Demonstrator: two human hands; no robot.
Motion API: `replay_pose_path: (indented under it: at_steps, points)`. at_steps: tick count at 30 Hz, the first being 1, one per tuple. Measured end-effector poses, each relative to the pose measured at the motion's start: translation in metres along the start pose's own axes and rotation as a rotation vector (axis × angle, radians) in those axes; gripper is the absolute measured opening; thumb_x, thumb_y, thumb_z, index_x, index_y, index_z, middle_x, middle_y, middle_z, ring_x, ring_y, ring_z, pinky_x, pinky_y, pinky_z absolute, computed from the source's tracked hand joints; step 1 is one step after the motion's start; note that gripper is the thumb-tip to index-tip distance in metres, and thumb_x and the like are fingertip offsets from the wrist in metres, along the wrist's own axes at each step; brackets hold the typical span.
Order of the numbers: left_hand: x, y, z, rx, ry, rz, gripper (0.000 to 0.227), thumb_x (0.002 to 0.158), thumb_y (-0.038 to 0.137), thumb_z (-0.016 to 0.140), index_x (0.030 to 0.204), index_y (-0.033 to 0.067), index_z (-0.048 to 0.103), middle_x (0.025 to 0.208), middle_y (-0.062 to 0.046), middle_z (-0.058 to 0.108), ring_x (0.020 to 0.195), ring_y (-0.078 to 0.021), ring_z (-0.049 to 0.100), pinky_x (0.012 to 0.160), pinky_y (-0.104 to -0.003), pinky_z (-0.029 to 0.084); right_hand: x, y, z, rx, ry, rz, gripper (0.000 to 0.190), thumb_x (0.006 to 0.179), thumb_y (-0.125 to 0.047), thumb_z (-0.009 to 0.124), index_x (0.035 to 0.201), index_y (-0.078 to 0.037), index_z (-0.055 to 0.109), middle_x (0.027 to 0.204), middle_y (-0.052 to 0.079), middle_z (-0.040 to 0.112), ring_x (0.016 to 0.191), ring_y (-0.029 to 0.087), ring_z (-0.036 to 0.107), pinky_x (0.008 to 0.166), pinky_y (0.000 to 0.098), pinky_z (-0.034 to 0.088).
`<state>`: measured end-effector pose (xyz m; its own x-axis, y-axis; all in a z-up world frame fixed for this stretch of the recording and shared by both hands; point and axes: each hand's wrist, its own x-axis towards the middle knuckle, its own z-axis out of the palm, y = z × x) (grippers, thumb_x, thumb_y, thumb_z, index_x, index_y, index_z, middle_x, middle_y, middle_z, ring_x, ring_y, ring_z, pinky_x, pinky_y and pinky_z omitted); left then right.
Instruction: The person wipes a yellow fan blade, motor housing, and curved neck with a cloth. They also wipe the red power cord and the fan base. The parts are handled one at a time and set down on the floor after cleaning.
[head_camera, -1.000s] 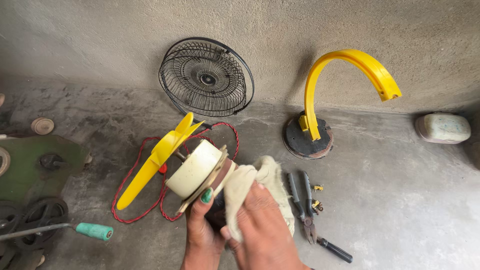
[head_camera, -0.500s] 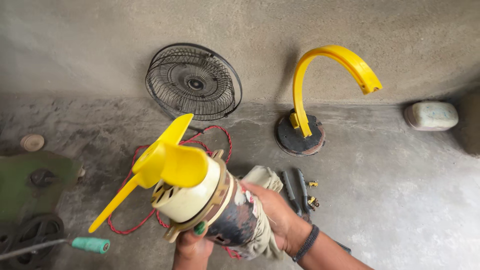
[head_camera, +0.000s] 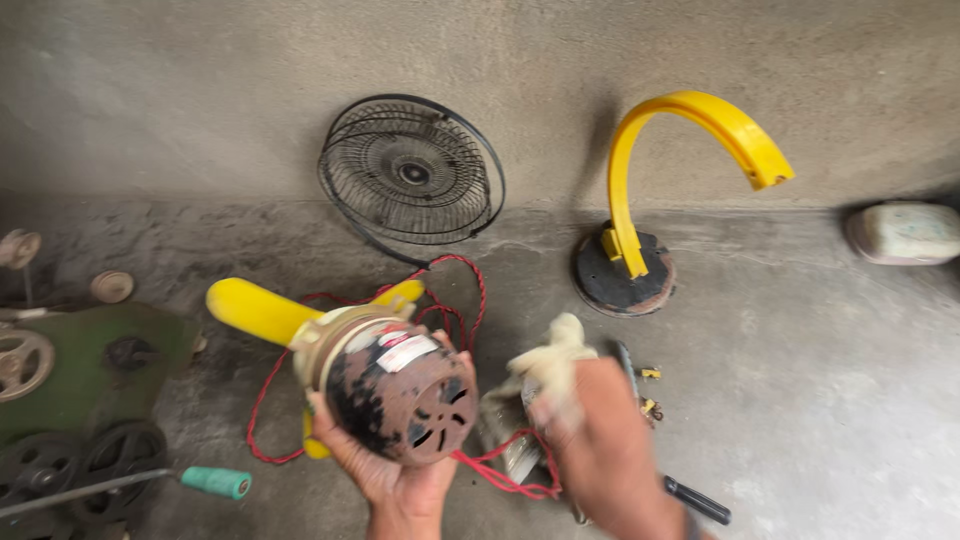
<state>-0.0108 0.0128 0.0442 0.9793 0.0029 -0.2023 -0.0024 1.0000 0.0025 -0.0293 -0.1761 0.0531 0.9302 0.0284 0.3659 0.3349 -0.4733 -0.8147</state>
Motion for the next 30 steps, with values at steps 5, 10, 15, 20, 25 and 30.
replay_pose_path:
  at_steps: [5,10,15,20,25,30]
  points:
    - [-0.001,-0.004,-0.011,-0.196,0.044,-0.104,0.093,0.064,0.057,0.083,0.137,0.0038,0.059,0.131,-0.023,0.062,0.121,-0.0394,0.058,0.112,-0.054,0.039,-0.005,-0.012,0.018,-0.202,-0.096,-0.613,0.055,0.093,-0.043,0.063,0.128,0.000,0.065,0.138,0.017,0.058,0.134,0.041,0.050,0.114,0.0541,0.034]
    - [-0.001,0.002,-0.026,0.122,0.210,0.105,0.077,0.080,0.064,0.071,0.137,0.0126,0.061,0.133,-0.010,0.065,0.121,-0.0308,0.060,0.108,-0.047,0.045,0.004,-0.006,0.024,-0.308,-0.344,-0.723,0.060,0.086,-0.037,0.065,0.137,-0.005,0.064,0.150,0.014,0.059,0.149,0.035,0.048,0.128,0.0550,0.031]
    - [-0.004,-0.009,-0.024,0.129,0.390,0.091,0.080,0.074,0.071,0.060,0.134,0.0192,0.063,0.132,-0.006,0.069,0.118,-0.0282,0.063,0.102,-0.046,0.048,0.043,-0.024,0.011,-0.236,-0.438,-0.760,0.085,0.085,-0.064,0.063,0.129,0.008,0.059,0.137,0.025,0.056,0.139,0.042,0.047,0.123,0.0640,0.022]
    - [-0.005,-0.011,-0.023,0.203,0.556,0.067,0.078,0.075,0.074,0.051,0.134,0.0231,0.061,0.133,-0.004,0.065,0.119,-0.0282,0.060,0.102,-0.048,0.046,0.048,-0.033,0.023,-0.437,-0.423,-0.613,0.095,0.075,-0.067,0.060,0.126,0.014,0.058,0.129,0.033,0.055,0.132,0.052,0.045,0.118,0.0662,0.019]
    - [-0.004,-0.008,-0.033,0.200,0.425,0.025,0.079,0.074,0.072,0.057,0.131,0.0186,0.063,0.128,-0.006,0.067,0.115,-0.0292,0.062,0.098,-0.048,0.048,0.022,-0.022,0.035,-0.513,-0.383,-0.701,0.096,0.082,-0.079,0.051,0.138,0.000,0.056,0.144,0.022,0.050,0.144,0.047,0.038,0.122,0.0672,0.015]
    - [0.002,-0.008,-0.032,0.164,0.436,0.002,0.076,0.070,0.068,0.064,0.127,0.0173,0.065,0.123,-0.005,0.070,0.110,-0.0287,0.065,0.095,-0.049,0.051,0.023,-0.015,0.041,-0.321,-0.293,-0.588,0.107,0.082,-0.079,0.043,0.149,0.005,0.045,0.158,0.028,0.043,0.154,0.047,0.030,0.126,0.0622,0.012]
